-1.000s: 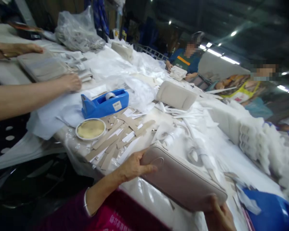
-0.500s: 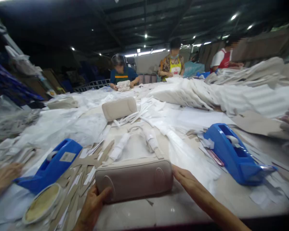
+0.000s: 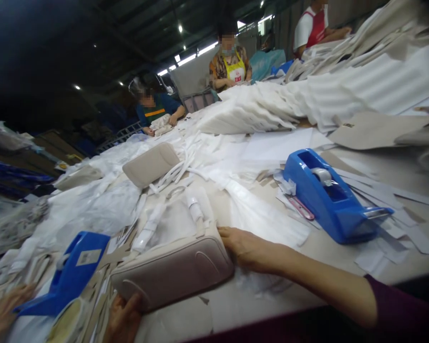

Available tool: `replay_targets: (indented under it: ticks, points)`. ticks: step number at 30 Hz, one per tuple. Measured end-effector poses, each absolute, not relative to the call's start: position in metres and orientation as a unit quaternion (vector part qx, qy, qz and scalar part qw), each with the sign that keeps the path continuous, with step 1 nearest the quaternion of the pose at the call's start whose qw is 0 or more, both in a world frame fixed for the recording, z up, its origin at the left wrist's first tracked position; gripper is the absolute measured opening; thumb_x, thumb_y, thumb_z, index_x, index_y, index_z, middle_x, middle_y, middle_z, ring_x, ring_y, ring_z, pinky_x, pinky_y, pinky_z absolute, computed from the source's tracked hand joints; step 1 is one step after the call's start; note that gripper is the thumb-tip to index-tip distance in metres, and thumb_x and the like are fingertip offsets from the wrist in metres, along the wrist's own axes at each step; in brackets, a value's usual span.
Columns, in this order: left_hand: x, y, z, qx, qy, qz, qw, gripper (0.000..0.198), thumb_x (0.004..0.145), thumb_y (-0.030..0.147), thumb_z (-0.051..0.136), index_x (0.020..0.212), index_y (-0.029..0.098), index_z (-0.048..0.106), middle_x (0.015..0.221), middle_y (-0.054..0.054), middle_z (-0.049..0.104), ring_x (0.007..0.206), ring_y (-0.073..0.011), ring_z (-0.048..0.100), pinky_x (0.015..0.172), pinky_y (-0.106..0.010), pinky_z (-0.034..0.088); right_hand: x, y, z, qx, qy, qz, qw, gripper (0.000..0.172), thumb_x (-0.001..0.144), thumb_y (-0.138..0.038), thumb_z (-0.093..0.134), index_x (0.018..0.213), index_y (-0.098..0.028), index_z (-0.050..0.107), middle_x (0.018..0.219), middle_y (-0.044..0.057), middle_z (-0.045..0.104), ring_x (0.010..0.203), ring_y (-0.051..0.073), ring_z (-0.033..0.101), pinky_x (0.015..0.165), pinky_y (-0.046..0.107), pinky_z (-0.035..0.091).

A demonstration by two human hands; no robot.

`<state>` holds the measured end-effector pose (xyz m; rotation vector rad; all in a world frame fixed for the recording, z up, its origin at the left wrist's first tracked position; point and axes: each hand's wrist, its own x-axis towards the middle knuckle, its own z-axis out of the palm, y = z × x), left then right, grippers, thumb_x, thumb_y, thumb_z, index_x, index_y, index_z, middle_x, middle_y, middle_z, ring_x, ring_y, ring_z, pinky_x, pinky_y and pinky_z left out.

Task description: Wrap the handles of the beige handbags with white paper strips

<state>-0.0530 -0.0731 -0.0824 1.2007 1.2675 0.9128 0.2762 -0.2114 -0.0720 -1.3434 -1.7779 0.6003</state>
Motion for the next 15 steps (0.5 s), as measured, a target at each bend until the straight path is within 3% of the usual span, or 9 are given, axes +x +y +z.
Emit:
replay_targets:
  ticks: [7,11,15]
  points:
    - [-0.052,-0.074,-0.082,0.492,0.518,0.389,0.582,0.05,0.05,0.034,0.085,0.094,0.02,0.066,0.087,-0.001,0.072,0.096,-0.0249,0.065,0.08,-0.029,0.053,0.273,-0.186,-0.093,-0.509,-0.725,0.243,0.396,0.021,0.078,-0.011,0.047,0.084,-0.016,0.066,0.093,0.01,0.066,0.09,0.021,0.057,0.09,0.037,0.046]
    - [-0.05,-0.076,-0.079,0.499,0.516,0.386,0.58,0.05,0.051,0.035,0.083,0.094,0.016,0.066,0.089,-0.006,0.071,0.096,-0.027,0.064,0.083,-0.032,0.052,0.272,-0.198,-0.081,-0.5,-0.676,0.317,0.439,0.027,0.077,-0.014,0.046,0.092,-0.019,0.068,0.094,0.007,0.066,0.094,0.023,0.058,0.089,0.038,0.047]
    - [-0.052,-0.084,-0.076,0.512,0.481,0.365,0.611,0.05,0.055,0.036,0.079,0.098,0.014,0.064,0.09,-0.008,0.07,0.09,-0.0277,0.064,0.082,-0.035,0.051,0.264,-0.218,-0.07,-0.595,-0.533,0.36,0.482,0.031,0.084,-0.023,0.041,0.106,-0.021,0.062,0.105,0.005,0.065,0.095,0.022,0.061,0.085,0.035,0.05]
